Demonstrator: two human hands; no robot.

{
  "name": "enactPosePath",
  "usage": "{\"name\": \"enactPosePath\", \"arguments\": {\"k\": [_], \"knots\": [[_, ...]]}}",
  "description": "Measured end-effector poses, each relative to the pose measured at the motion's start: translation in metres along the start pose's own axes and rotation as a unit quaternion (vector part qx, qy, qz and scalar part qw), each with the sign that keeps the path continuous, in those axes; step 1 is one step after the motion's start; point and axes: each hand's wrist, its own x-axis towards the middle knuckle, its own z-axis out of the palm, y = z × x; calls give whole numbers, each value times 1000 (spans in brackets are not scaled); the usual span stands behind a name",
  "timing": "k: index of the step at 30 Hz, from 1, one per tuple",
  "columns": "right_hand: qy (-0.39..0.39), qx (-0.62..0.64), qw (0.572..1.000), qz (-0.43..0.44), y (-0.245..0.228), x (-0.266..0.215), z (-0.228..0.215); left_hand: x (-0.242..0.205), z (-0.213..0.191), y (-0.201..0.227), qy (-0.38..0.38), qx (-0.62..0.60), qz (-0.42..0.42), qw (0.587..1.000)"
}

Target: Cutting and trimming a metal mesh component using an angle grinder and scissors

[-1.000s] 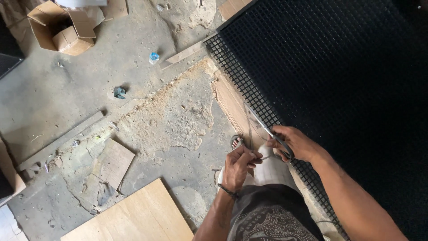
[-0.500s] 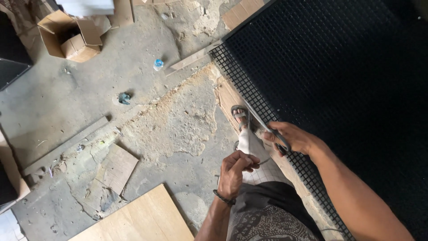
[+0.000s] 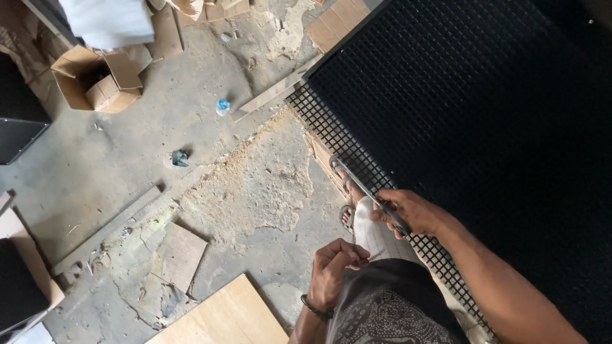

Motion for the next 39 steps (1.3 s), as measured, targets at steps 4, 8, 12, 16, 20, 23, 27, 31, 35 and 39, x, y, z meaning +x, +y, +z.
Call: {"name": "enactPosePath", "arguments": {"k": [4, 8, 12, 16, 20, 23, 27, 31, 35, 39], "knots": [[17, -3, 1000, 13, -6, -4, 0, 0, 0, 4, 22, -23, -25, 999], [19, -21, 1000, -11, -3, -2, -1, 3, 0, 5, 28, -34, -27, 999], [22, -23, 999, -8, -9, -5, -2, 7, -3, -1, 20, -9, -7, 1000], [9, -7, 1000, 11, -16, -13, -4, 4, -4, 3, 25, -25, -1, 999], [-52, -29, 998, 36, -15, -9, -9, 12, -19, -7, 49, -17, 54, 997], [-76, -22, 997, -6, -13, -5, -12, 39, -22, -5, 148, -12, 79, 986], [-87, 42, 995, -16, 29, 6, -22, 78, 4, 47, 206, 56, 58, 975], [-84, 27, 996, -15, 15, -9, -26, 124, 9, 47, 186, 65, 46, 979], [-76, 65, 995, -12, 15, -6, -25, 157, -12, 17, 229, 75, 50, 969], [-80, 50, 995, -29, 16, -7, -29, 146, 2, 46, 203, 65, 22, 977]]}}
